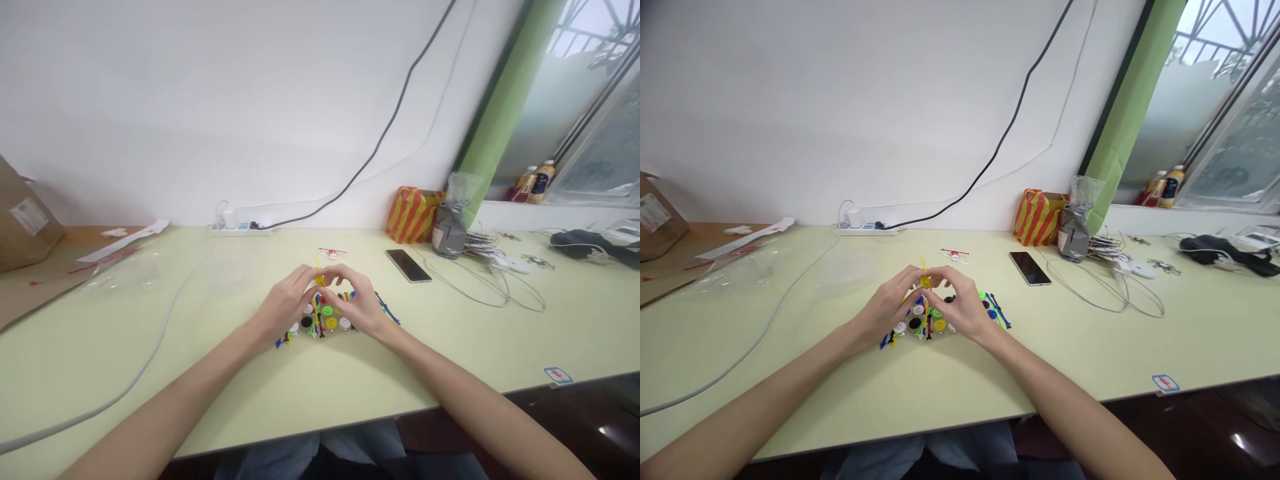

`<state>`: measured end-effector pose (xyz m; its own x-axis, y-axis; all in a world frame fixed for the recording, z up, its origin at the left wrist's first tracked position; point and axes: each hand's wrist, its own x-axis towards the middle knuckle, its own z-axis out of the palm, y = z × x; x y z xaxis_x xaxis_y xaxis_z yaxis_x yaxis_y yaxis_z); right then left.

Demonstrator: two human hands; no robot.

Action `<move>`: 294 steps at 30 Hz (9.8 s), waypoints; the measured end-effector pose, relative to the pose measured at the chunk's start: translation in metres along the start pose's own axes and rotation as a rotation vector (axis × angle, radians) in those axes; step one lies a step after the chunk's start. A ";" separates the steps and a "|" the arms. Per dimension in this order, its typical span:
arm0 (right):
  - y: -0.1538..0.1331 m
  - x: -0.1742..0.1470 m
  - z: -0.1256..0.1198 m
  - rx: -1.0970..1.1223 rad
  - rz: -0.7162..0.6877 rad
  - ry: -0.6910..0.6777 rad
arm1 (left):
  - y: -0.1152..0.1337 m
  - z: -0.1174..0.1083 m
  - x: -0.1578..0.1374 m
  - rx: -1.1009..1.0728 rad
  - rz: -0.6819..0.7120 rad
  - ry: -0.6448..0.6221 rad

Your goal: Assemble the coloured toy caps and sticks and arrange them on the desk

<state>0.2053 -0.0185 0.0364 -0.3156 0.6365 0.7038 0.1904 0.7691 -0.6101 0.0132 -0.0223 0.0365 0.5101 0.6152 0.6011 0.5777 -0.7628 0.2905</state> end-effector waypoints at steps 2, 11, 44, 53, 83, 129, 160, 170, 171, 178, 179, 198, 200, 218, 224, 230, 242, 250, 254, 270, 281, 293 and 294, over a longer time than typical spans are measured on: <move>0.001 -0.002 0.004 0.014 0.077 0.046 | 0.001 -0.001 0.000 -0.008 0.027 -0.013; 0.003 0.005 0.002 0.426 0.376 0.092 | -0.001 0.001 -0.001 -0.010 0.074 0.082; -0.002 0.012 -0.026 0.578 0.347 -0.383 | 0.010 0.003 0.000 0.096 0.133 0.096; 0.005 0.005 -0.019 0.682 0.271 -0.401 | 0.023 -0.003 0.002 0.080 0.181 0.081; 0.044 0.021 -0.110 -0.638 0.722 -0.811 | 0.004 0.002 0.003 0.129 0.204 -0.037; 0.071 0.014 -0.124 -0.682 0.811 -0.662 | 0.006 0.006 -0.003 -0.039 0.115 0.234; 0.112 0.083 -0.023 -0.960 0.384 -0.464 | -0.005 0.012 -0.008 -0.066 -0.050 0.140; 0.099 0.097 0.025 -0.838 0.320 -0.513 | -0.010 0.014 -0.009 0.015 -0.098 0.159; 0.093 0.097 0.023 -0.806 0.307 -0.495 | -0.011 0.015 -0.009 0.036 -0.121 0.170; 0.046 0.066 -0.006 0.522 0.515 -0.182 | -0.016 0.009 -0.007 0.051 -0.275 0.238; 0.041 0.057 -0.008 0.637 0.547 -0.189 | -0.015 0.007 -0.007 0.020 -0.270 0.230; 0.012 -0.003 0.009 0.482 0.354 -0.185 | 0.004 0.012 -0.002 -0.229 -0.069 0.106; 0.011 -0.004 0.009 0.453 0.313 -0.189 | 0.005 0.012 -0.001 -0.254 -0.065 0.082; 0.008 0.022 -0.055 0.665 0.357 -0.742 | 0.019 0.003 -0.003 -0.049 0.079 0.017; 0.030 0.029 -0.104 0.130 0.491 -0.542 | 0.021 0.003 0.000 -0.049 0.121 0.024; 0.049 0.024 -0.107 -0.612 0.526 -0.552 | 0.005 0.006 0.000 -0.090 0.085 0.106; 0.043 0.021 -0.106 -0.567 0.699 -0.752 | 0.005 0.010 -0.003 -0.060 0.100 0.104; 0.021 0.022 -0.084 -0.076 0.507 -0.577 | 0.005 0.011 -0.007 -0.051 0.079 0.109; 0.005 0.016 -0.048 0.391 0.441 -0.626 | 0.008 0.011 -0.008 -0.069 0.079 0.103; 0.014 0.027 -0.077 0.055 0.310 -0.351 | 0.006 0.012 -0.006 -0.159 -0.096 0.077; 0.059 0.016 -0.147 -0.661 0.881 -0.712 | 0.004 0.010 -0.007 -0.178 -0.131 0.011; 0.060 0.014 -0.145 -0.532 0.948 -0.720 | 0.004 0.008 -0.008 -0.162 -0.096 -0.002; 0.059 0.013 -0.146 -0.525 0.945 -0.728 | 0.004 0.009 -0.008 -0.162 -0.096 -0.003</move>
<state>0.3485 0.0441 0.0629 -0.2573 0.8904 -0.3754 0.9007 0.0803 -0.4269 0.0172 -0.0284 0.0268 0.4601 0.6870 0.5624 0.5137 -0.7227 0.4624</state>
